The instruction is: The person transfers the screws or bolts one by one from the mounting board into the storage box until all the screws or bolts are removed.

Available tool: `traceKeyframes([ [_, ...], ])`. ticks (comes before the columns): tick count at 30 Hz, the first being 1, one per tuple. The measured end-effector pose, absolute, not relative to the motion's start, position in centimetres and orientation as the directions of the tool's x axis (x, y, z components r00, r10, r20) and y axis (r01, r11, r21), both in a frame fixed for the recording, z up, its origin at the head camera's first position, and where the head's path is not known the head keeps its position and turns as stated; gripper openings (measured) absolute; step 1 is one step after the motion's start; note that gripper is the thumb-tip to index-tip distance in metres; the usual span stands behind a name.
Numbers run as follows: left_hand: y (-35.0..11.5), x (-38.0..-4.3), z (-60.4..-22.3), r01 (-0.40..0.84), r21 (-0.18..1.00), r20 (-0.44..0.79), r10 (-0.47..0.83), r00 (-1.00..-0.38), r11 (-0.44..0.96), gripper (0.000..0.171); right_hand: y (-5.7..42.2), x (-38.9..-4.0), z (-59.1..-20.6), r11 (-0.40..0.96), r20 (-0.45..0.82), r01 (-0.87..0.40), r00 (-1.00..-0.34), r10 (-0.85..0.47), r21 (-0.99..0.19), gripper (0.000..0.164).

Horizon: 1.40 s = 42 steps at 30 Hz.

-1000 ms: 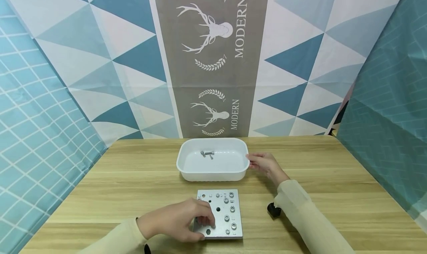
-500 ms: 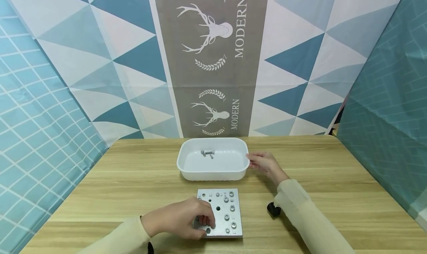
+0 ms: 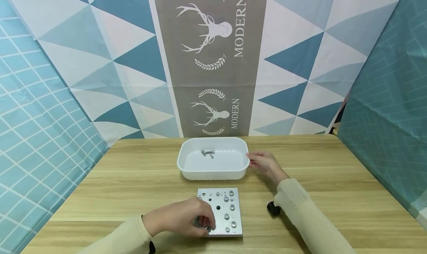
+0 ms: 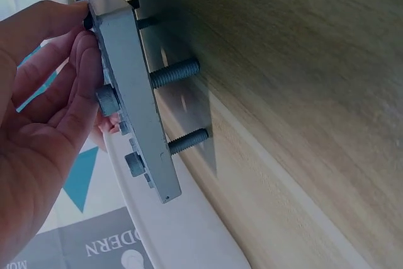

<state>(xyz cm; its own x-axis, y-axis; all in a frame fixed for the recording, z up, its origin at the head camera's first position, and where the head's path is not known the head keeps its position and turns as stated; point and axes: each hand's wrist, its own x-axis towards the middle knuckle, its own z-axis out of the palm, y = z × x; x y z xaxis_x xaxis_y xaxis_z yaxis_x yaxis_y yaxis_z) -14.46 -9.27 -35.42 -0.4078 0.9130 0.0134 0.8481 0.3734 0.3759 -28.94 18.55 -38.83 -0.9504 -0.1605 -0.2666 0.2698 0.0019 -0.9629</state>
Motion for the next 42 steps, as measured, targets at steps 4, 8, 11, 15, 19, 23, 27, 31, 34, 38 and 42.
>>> traceKeyframes([
  [4,-9.22,-14.43,-35.62,0.850,0.371,0.021,0.912,-0.410,0.374,0.009,18.50,-29.02,-38.90,0.000,-0.269,0.273,-0.950,-0.158,-0.962,0.051],
  [8,-9.21,-14.34,-35.81,0.854,0.354,0.038,0.906,-0.421,0.381,0.010,18.44,-28.97,-38.85,0.009,-0.275,0.276,-0.950,-0.151,-0.961,0.049],
  [11,-9.18,-14.21,-35.83,0.853,0.353,0.046,0.904,-0.425,0.384,0.010,18.42,-28.91,-38.81,0.013,-0.271,0.272,-0.951,-0.152,-0.962,0.049],
  [15,-9.11,-14.06,-35.82,0.854,0.362,0.052,0.907,-0.418,0.373,0.009,18.41,-28.86,-38.81,0.014,-0.264,0.265,-0.951,-0.161,-0.964,0.052],
  [19,-9.14,-14.07,-35.79,0.858,0.359,0.051,0.910,-0.411,0.368,0.009,18.41,-28.90,-38.88,0.023,-0.269,0.269,-0.950,-0.158,-0.963,0.050],
  [23,-9.25,-14.20,-35.68,0.866,0.341,0.043,0.914,-0.404,0.366,0.009,18.55,-28.99,-38.96,0.033,-0.275,0.273,-0.950,-0.146,-0.961,0.045],
  [27,-9.25,-14.23,-35.61,0.866,0.349,0.041,0.917,-0.396,0.359,0.009,18.62,-29.12,-39.07,0.039,-0.279,0.276,-0.950,-0.139,-0.960,0.042],
  [31,-9.20,-14.15,-35.57,0.865,0.356,0.042,0.918,-0.394,0.355,0.009,18.65,-29.17,-39.12,0.024,-0.276,0.275,-0.949,-0.154,-0.961,0.041],
  [34,-9.18,-14.16,-35.57,0.863,0.359,0.043,0.917,-0.396,0.356,0.010,18.65,-29.16,-39.11,0.021,-0.274,0.274,-0.948,-0.161,-0.961,0.045],
  [38,-9.17,-14.26,-35.54,0.859,0.371,0.042,0.918,-0.394,0.352,0.011,18.70,-29.13,-39.12,0.026,-0.271,0.271,-0.948,-0.166,-0.962,0.049],
  [42,-9.18,-14.37,-35.45,0.859,0.383,0.043,0.922,-0.385,0.341,0.011,18.73,-29.14,-39.16,0.031,-0.272,0.271,-0.947,-0.169,-0.962,0.050],
])
